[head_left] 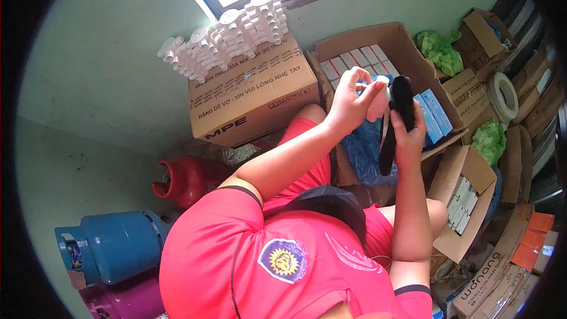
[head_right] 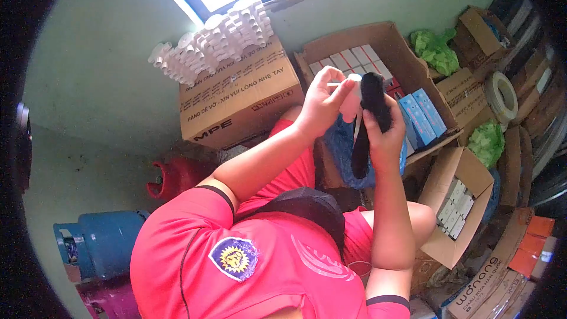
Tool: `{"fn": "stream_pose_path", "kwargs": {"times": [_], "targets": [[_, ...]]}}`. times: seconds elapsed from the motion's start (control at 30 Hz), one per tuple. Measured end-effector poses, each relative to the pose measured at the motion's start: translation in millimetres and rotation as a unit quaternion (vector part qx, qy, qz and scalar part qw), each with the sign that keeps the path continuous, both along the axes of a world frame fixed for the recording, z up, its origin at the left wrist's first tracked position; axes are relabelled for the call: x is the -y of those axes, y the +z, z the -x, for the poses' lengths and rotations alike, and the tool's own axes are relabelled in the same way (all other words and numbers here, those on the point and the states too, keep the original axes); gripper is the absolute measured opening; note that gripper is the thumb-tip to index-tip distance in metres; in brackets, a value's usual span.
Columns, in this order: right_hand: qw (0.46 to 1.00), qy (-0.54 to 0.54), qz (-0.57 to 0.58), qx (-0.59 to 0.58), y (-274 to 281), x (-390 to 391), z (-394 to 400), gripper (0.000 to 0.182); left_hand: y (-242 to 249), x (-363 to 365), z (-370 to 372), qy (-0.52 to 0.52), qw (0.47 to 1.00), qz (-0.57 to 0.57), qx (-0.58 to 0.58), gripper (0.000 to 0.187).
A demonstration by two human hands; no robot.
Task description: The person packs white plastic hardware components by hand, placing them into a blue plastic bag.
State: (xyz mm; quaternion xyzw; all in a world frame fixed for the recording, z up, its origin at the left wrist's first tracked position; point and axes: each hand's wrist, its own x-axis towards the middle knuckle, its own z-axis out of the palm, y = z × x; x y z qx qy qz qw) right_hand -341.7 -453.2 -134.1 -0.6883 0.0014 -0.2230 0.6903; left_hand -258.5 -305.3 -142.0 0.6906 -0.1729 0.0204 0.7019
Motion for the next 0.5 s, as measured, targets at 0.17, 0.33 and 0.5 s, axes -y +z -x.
{"fn": "stream_pose_path", "kwargs": {"times": [0.17, 0.33, 0.5], "targets": [[0.983, 0.063, -0.167, -0.046, -5.3, -28.0, 13.6, 0.048, 2.1, -12.5, 3.5, 0.073, 0.977, -0.121, 0.161, 0.042], [0.937, 0.109, -0.318, -0.098, -9.0, -41.0, 19.5, 0.048, 18.8, -42.6, 12.0, -0.064, 0.954, -0.247, 0.156, 0.07], [0.872, 0.221, -0.422, -0.11, -13.6, -39.7, 14.7, 0.053, 44.5, -91.6, -4.6, -0.254, 0.947, -0.184, 0.073, 0.096]]}}
